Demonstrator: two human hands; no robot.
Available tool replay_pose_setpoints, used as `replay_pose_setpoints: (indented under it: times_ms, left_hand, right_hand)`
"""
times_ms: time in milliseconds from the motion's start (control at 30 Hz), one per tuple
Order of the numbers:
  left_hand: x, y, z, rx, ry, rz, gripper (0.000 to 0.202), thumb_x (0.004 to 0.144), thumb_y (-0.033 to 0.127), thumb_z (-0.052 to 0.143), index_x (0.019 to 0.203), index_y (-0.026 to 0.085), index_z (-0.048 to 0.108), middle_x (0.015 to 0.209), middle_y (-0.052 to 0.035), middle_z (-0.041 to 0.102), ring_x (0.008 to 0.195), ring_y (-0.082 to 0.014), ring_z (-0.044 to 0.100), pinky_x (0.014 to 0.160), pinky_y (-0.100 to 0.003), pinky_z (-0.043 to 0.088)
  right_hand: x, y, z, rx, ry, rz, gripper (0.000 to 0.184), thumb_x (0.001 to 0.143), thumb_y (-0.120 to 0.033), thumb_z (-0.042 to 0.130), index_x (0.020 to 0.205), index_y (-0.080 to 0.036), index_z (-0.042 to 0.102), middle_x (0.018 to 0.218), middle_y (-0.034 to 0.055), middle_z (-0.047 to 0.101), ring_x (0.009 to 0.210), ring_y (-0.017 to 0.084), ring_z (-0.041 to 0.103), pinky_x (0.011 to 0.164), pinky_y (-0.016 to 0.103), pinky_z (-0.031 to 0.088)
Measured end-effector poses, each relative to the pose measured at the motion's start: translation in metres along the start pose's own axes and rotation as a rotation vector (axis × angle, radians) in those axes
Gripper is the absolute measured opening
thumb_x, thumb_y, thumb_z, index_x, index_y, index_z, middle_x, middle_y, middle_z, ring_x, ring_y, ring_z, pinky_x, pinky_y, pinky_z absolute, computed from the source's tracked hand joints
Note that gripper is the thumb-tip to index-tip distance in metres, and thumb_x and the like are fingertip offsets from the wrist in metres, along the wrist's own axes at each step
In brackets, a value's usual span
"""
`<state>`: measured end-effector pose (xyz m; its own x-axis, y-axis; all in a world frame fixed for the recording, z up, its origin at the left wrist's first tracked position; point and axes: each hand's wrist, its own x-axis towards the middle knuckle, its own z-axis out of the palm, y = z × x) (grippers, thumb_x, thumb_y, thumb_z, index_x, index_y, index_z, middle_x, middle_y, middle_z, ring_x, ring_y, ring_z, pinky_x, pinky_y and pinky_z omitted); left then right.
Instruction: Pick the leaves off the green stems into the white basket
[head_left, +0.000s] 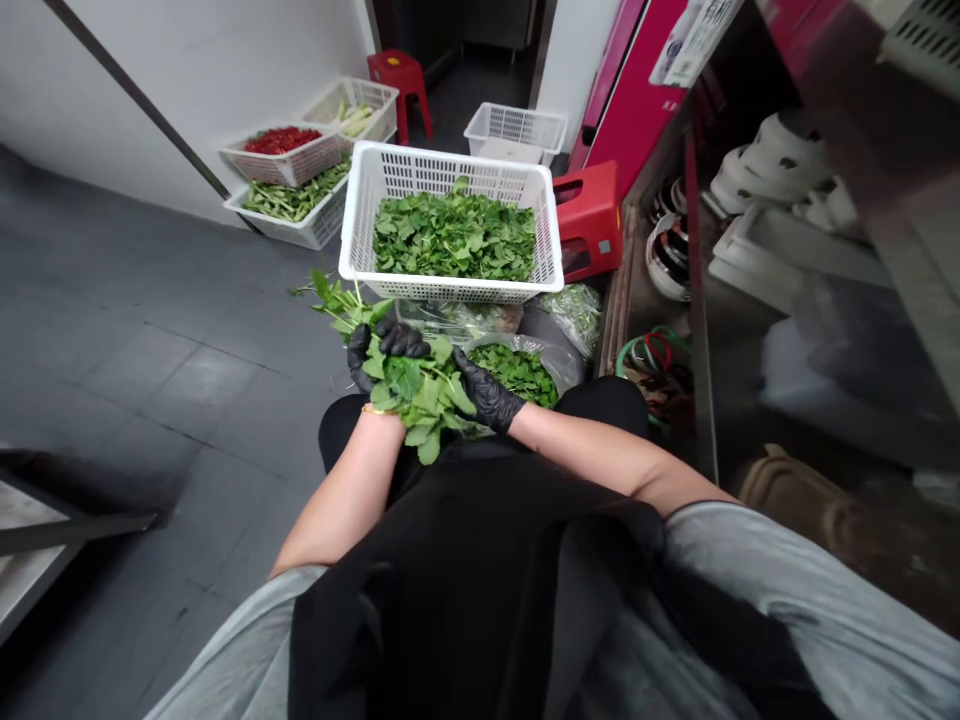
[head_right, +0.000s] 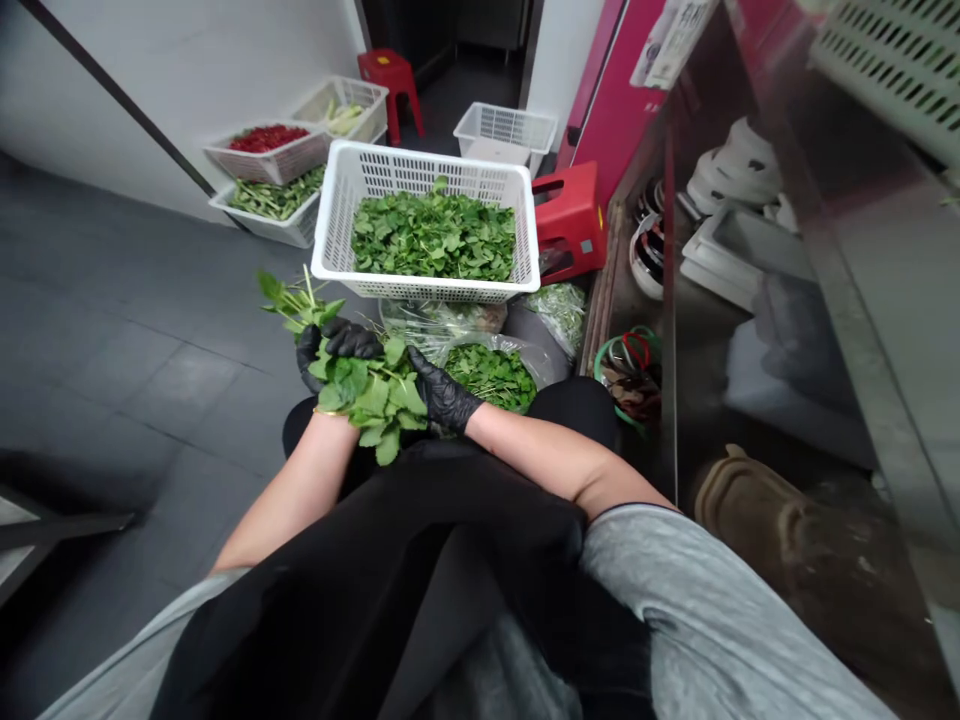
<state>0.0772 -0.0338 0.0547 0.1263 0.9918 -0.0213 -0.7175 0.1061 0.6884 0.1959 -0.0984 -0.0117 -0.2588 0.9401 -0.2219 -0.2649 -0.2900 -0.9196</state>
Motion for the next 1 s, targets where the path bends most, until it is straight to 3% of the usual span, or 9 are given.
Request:
replay_pose_setpoints:
  times_ms: [233,367,433,533,667,767,867,933,1000]
  left_hand:
    - [-0.027,0.006,0.015,-0.085,-0.142,-0.133,0.052,0.092,0.067,0.049,0.063,0.024,0.049,0.043,0.0066,0.026,0.038,-0.011,0.029,0.042,-0.025,0.036]
    - [-0.026,0.015,0.01,-0.108,-0.095,-0.151,0.053,0.09,0.069,0.049,0.062,0.025,0.05,0.044,0.0056,0.027,0.04,-0.0123,0.032,0.046,-0.026,0.041]
    - [-0.022,0.019,-0.002,-0.137,-0.056,-0.166,0.049,0.09,0.066,0.051,0.064,0.025,0.054,0.043,0.0065,0.025,0.039,-0.0118,0.028,0.044,-0.025,0.039]
    - [-0.015,0.026,-0.032,-0.144,-0.024,-0.12,0.04,0.091,0.06,0.056,0.071,0.025,0.058,0.041,0.0085,0.022,0.036,-0.0114,0.022,0.037,-0.023,0.035]
    - [-0.015,0.043,-0.073,-0.133,-0.095,-0.048,0.029,0.086,0.054,0.067,0.079,0.027,0.06,0.036,0.0107,0.02,0.031,-0.0117,0.019,0.032,-0.024,0.03]
    - [-0.027,0.055,-0.087,-0.081,-0.092,-0.109,0.022,0.084,0.048,0.069,0.08,0.027,0.064,0.035,0.0086,0.029,0.031,-0.0119,0.025,0.035,-0.026,0.033]
    - [-0.041,0.057,-0.08,0.072,-0.082,-0.285,0.019,0.081,0.038,0.068,0.08,0.02,0.069,0.046,0.0032,0.046,0.04,-0.0112,0.041,0.043,-0.025,0.042]
    - [-0.048,0.053,-0.067,0.203,-0.115,-0.401,0.018,0.078,0.032,0.066,0.081,0.016,0.073,0.054,-0.0023,0.055,0.049,-0.0147,0.053,0.049,-0.028,0.048]
    - [-0.053,0.047,-0.052,0.305,-0.182,-0.502,0.019,0.075,0.031,0.065,0.08,0.014,0.074,0.056,-0.0053,0.058,0.053,-0.019,0.059,0.053,-0.033,0.051]
  right_hand:
    - [-0.01,-0.029,0.003,0.152,0.068,-0.007,0.049,0.085,-0.067,0.056,0.102,-0.023,0.072,0.088,0.0071,0.075,0.095,0.026,0.071,0.082,0.038,0.059]
    - [-0.013,-0.042,-0.024,0.125,0.244,-0.167,0.037,0.079,-0.058,0.069,0.091,-0.024,0.072,0.082,0.0027,0.073,0.078,0.018,0.067,0.071,0.029,0.056]
    - [-0.014,-0.05,-0.042,0.12,0.282,-0.249,0.031,0.075,-0.051,0.075,0.086,-0.022,0.073,0.071,-0.0008,0.068,0.061,0.013,0.059,0.059,0.024,0.051]
    - [-0.017,-0.055,-0.065,0.054,0.21,-0.264,0.031,0.078,-0.048,0.075,0.087,-0.019,0.076,0.062,-0.0028,0.062,0.051,0.009,0.05,0.05,0.021,0.042]
    - [-0.013,-0.032,-0.084,-0.121,0.102,-0.079,0.034,0.077,-0.048,0.076,0.088,-0.016,0.078,0.061,-0.0024,0.064,0.05,0.008,0.05,0.049,0.02,0.041]
    - [-0.005,-0.005,-0.091,-0.291,0.206,0.105,0.034,0.066,-0.046,0.085,0.071,-0.015,0.073,0.055,-0.0035,0.061,0.049,0.008,0.05,0.049,0.02,0.041]
    - [0.0,-0.004,-0.084,-0.306,0.28,0.045,0.038,0.065,-0.05,0.085,0.071,-0.015,0.071,0.061,-0.0024,0.065,0.055,0.009,0.055,0.055,0.021,0.045]
    - [0.004,-0.021,-0.071,-0.245,0.189,-0.049,0.044,0.071,-0.058,0.08,0.082,-0.016,0.075,0.07,-0.0001,0.071,0.061,0.011,0.061,0.06,0.022,0.049]
    - [0.008,-0.045,-0.053,-0.192,0.007,-0.03,0.053,0.078,-0.068,0.07,0.091,-0.016,0.076,0.076,0.0032,0.074,0.066,0.013,0.066,0.064,0.024,0.053]
